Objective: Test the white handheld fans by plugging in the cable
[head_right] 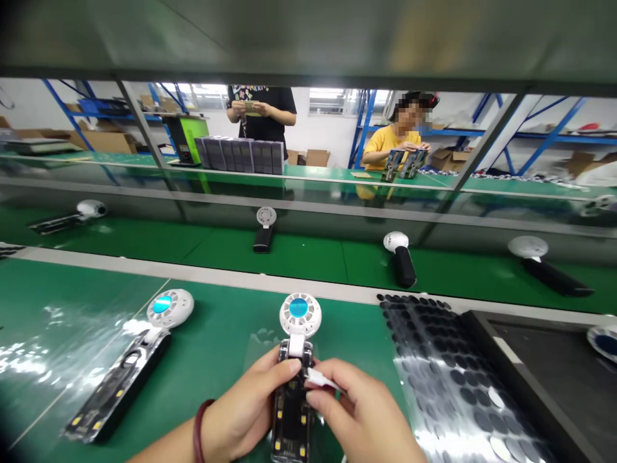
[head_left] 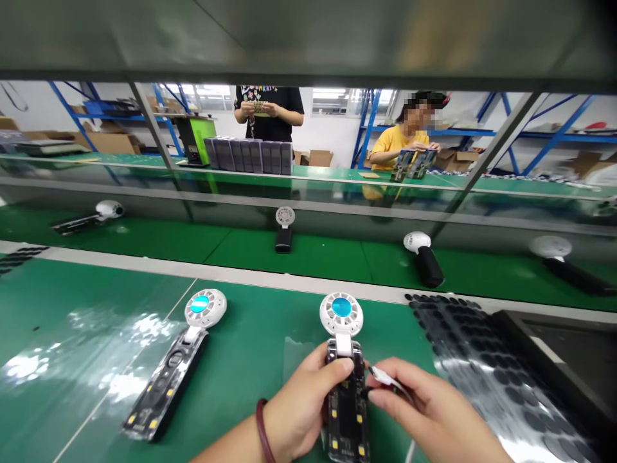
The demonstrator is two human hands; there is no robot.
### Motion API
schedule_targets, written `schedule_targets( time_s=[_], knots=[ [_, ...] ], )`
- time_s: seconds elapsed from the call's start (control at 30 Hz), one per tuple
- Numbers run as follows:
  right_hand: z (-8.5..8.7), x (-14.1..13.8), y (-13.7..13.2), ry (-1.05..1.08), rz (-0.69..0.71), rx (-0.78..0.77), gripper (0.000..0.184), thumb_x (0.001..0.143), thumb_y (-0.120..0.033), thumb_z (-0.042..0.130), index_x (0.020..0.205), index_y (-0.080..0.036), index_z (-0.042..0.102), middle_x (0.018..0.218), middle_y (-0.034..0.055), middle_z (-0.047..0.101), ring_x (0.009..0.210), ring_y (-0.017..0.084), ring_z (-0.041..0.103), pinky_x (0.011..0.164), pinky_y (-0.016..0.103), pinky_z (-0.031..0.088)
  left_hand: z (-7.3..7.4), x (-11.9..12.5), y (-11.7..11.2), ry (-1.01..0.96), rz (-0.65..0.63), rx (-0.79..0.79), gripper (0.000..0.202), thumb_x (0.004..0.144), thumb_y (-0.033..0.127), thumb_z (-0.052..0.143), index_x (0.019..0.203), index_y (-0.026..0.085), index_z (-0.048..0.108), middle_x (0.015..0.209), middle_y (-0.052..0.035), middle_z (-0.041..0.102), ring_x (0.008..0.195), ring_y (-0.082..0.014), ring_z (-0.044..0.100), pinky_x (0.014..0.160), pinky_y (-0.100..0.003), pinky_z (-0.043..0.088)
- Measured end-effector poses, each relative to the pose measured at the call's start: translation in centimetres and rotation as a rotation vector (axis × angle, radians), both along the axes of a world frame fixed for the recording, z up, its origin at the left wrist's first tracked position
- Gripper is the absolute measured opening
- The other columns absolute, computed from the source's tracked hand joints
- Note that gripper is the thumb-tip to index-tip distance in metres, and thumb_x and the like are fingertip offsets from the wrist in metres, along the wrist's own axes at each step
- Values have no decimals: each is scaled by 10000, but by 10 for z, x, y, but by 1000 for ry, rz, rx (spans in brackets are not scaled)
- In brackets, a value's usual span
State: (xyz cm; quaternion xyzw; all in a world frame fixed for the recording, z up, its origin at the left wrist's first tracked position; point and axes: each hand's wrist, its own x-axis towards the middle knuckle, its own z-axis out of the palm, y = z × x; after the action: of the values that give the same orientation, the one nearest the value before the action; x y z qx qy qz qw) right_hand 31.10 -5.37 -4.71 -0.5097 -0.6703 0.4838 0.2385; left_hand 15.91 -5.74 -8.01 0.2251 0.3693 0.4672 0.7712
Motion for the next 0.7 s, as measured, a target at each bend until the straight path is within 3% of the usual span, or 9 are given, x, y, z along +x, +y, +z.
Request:
schedule_targets(
  time_s=[0.17, 0.4, 0.6, 0.7],
  knots=[
    [-3, -11, 7, -65, 46, 197, 190, 760, -110, 460, 719, -231, 600, 805, -3, 592, 769, 145, 572, 669, 198, 435, -5, 1, 4, 11, 8, -35, 262, 715, 305, 633, 907, 139, 568, 761, -19, 594, 716, -126, 524, 679, -255, 394],
    [-15, -10, 6, -197, 90, 428, 310, 812, -62, 399, 874, -292, 597, 841, -20, 602, 802, 148, 570, 681, 239, 472, -8, 1, 3, 85, -59, 3, 363, 798, 420, 503, 1057, 167, 530, 1031, -65, 590, 1011, -185, 491, 927, -334, 312],
    [-19, -10, 6, -204, 144, 508, 328, 807, -61, 365, 878, -300, 579, 824, -10, 605, 765, 166, 560, 642, 268, 497, -21, 0, 3, 169, -40, 66, 377, 800, 455, 478, 1077, 208, 544, 1125, -47, 572, 1118, -206, 434, 1004, -353, 202],
    [-22, -10, 7, -235, 151, 534, 332, 797, -41, 350, 858, -276, 577, 805, 5, 599, 745, 176, 551, 628, 282, 492, -21, -2, 5, 184, -58, 55, 404, 799, 479, 459, 1076, 201, 558, 1115, -63, 588, 1112, -230, 450, 1002, -385, 209]
  ],
)
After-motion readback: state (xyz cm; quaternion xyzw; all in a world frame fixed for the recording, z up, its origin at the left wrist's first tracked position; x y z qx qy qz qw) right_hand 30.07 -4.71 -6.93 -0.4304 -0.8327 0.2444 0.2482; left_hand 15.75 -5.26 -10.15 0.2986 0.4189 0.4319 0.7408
